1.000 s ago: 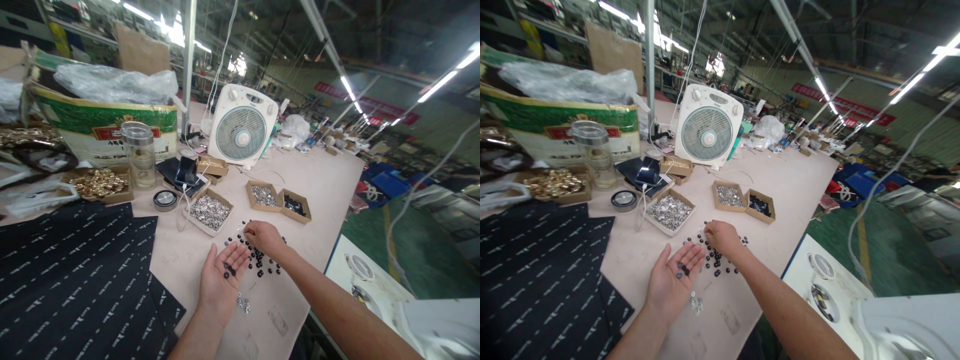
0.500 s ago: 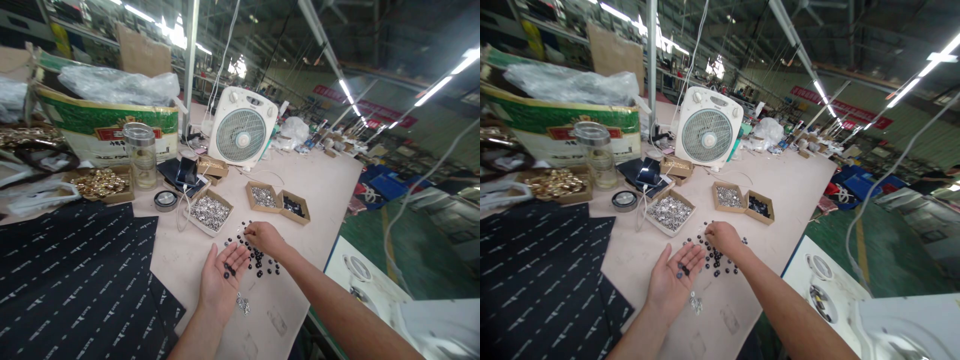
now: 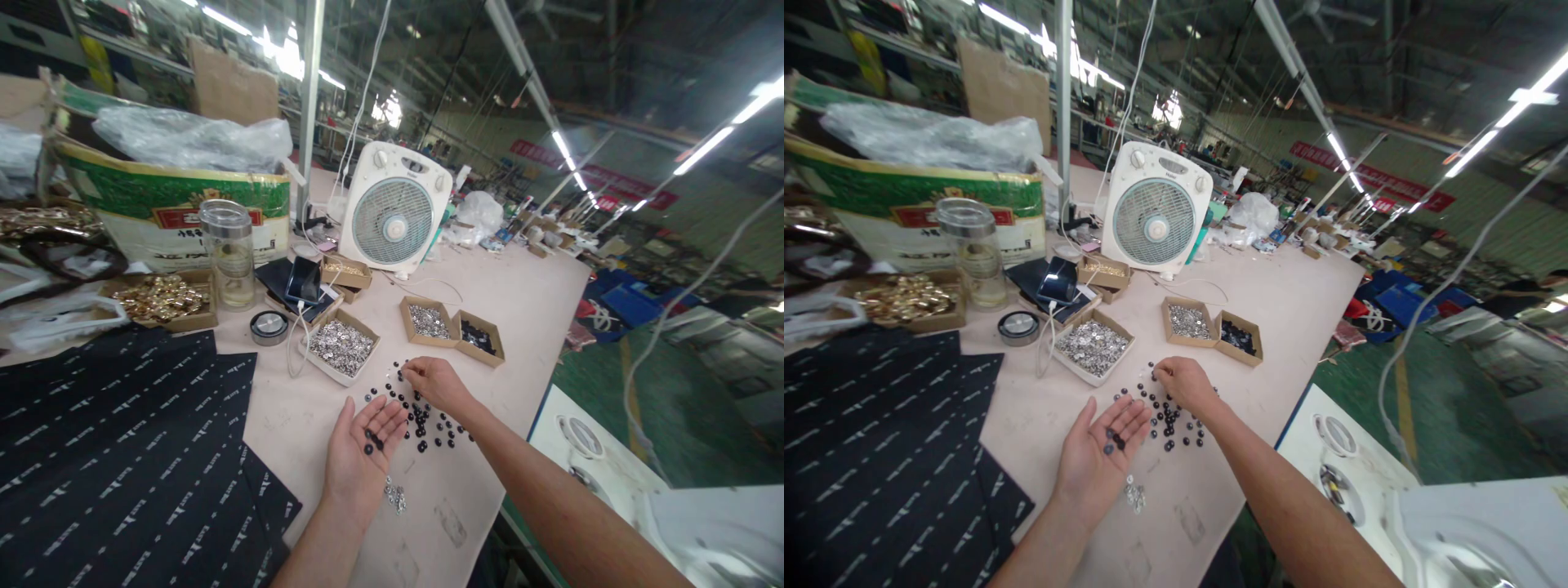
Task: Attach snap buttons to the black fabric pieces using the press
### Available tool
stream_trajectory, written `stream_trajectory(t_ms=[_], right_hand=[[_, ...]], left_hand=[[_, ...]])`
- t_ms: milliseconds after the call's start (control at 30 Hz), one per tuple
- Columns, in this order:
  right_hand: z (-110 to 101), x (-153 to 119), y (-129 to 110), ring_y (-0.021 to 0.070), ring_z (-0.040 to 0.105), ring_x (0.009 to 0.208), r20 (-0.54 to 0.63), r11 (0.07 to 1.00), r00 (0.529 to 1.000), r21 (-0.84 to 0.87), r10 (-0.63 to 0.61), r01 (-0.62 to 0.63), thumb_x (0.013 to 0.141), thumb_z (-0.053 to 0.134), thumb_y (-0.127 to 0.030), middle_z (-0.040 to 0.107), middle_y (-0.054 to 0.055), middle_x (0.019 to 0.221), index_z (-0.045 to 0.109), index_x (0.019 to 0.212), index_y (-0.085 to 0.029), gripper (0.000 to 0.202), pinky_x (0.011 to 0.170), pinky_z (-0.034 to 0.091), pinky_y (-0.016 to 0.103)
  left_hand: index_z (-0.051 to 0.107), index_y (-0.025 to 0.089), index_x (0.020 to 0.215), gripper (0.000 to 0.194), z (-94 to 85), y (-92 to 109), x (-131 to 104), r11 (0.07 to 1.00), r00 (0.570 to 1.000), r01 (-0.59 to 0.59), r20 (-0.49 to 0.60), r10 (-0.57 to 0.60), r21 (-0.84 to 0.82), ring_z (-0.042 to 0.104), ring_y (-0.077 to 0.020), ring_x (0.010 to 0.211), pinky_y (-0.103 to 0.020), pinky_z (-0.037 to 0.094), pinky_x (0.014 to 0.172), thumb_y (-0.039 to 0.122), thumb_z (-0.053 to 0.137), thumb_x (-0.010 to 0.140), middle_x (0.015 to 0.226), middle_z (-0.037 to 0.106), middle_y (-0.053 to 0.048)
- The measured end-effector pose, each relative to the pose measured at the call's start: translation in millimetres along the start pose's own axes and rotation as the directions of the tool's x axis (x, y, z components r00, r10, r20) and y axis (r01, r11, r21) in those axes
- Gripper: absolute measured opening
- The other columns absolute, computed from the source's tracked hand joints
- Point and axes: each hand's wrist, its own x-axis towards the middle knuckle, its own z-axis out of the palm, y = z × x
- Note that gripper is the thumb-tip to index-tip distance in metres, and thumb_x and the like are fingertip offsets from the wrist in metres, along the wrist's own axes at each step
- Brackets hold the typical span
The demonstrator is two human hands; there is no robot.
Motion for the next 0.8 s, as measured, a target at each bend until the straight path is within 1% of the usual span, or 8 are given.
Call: stream_trajectory(t_ms=[100,200,367,467,600,800], right_hand=[[2.0,4.2,-2.4,0.0152,0.061,0.082,-0.038,0.994,0.998,-0.097,-0.047,0.043,0.091,0.05,-0.029,0.071,0.002,0.088,0.073,0.086,-0.021,0.025,0.072,0.039,0.024],[6.1,8.0,-6.2,0.0148,0.061,0.084,-0.026,0.975,0.997,-0.214,-0.07,0.063,0.091,0.051,-0.029,0.071,0.002,0.093,0.074,0.09,-0.024,0.023,0.071,0.037,0.024],[14.3,13.5,-12.9,0.0157,0.06,0.085,-0.027,0.932,0.994,-0.351,-0.106,0.09,0.092,0.051,-0.029,0.07,0.002,0.091,0.074,0.092,-0.025,0.024,0.067,0.035,0.025],[18.4,16.0,-15.0,0.0163,0.059,0.083,-0.008,0.896,0.992,-0.43,-0.126,0.111,0.093,0.05,-0.029,0.068,0.003,0.086,0.073,0.086,-0.023,0.025,0.066,0.033,0.027],[20.0,16.2,-17.0,0.017,0.057,0.08,0.006,0.843,0.985,-0.516,-0.17,0.149,0.094,0.049,-0.03,0.066,0.005,0.083,0.07,0.078,-0.02,0.028,0.068,0.032,0.028],[16.1,13.3,-25.0,0.0197,0.055,0.082,0.096,0.787,0.972,-0.572,-0.213,0.229,0.097,0.044,-0.025,0.065,0.01,0.083,0.068,0.08,-0.017,0.031,0.072,0.03,0.031]], left_hand=[[0.063,0.004,0.109,0.046,0.1,-0.1,-0.2,1.0,1.0,-0.003,0.0,0.003,0.004,0.065,-0.0321,0.107,-0.041,0.055,0.091,0.046,0.052,0.091,0.112,0.066,-0.025],[0.063,0.005,0.107,0.045,-0.7,-0.9,0.4,1.0,1.0,-0.006,0.002,0.006,0.0,0.065,-0.0317,0.106,-0.041,0.055,0.09,0.046,0.052,0.091,0.111,0.066,-0.024],[0.063,0.006,0.108,0.046,-2.2,-1.6,2.7,1.0,1.0,-0.004,0.012,0.004,0.001,0.065,-0.032,0.106,-0.043,0.054,0.091,0.046,0.052,0.091,0.112,0.066,-0.024],[0.063,0.005,0.108,0.046,-2.5,-1.5,3.0,1.0,1.0,-0.005,0.009,0.005,-0.002,0.065,-0.0324,0.106,-0.043,0.054,0.091,0.046,0.052,0.091,0.111,0.066,-0.024],[0.063,0.005,0.108,0.045,-1.9,-1.5,2.2,1.0,1.0,-0.001,0.01,0.001,-0.012,0.066,-0.0315,0.104,-0.042,0.055,0.09,0.045,0.053,0.09,0.109,0.067,-0.024],[0.063,0.006,0.107,0.044,-1.7,-0.9,1.8,1.0,1.0,-0.007,0.008,0.007,-0.01,0.067,-0.0311,0.103,-0.042,0.056,0.088,0.045,0.053,0.09,0.108,0.067,-0.024]])
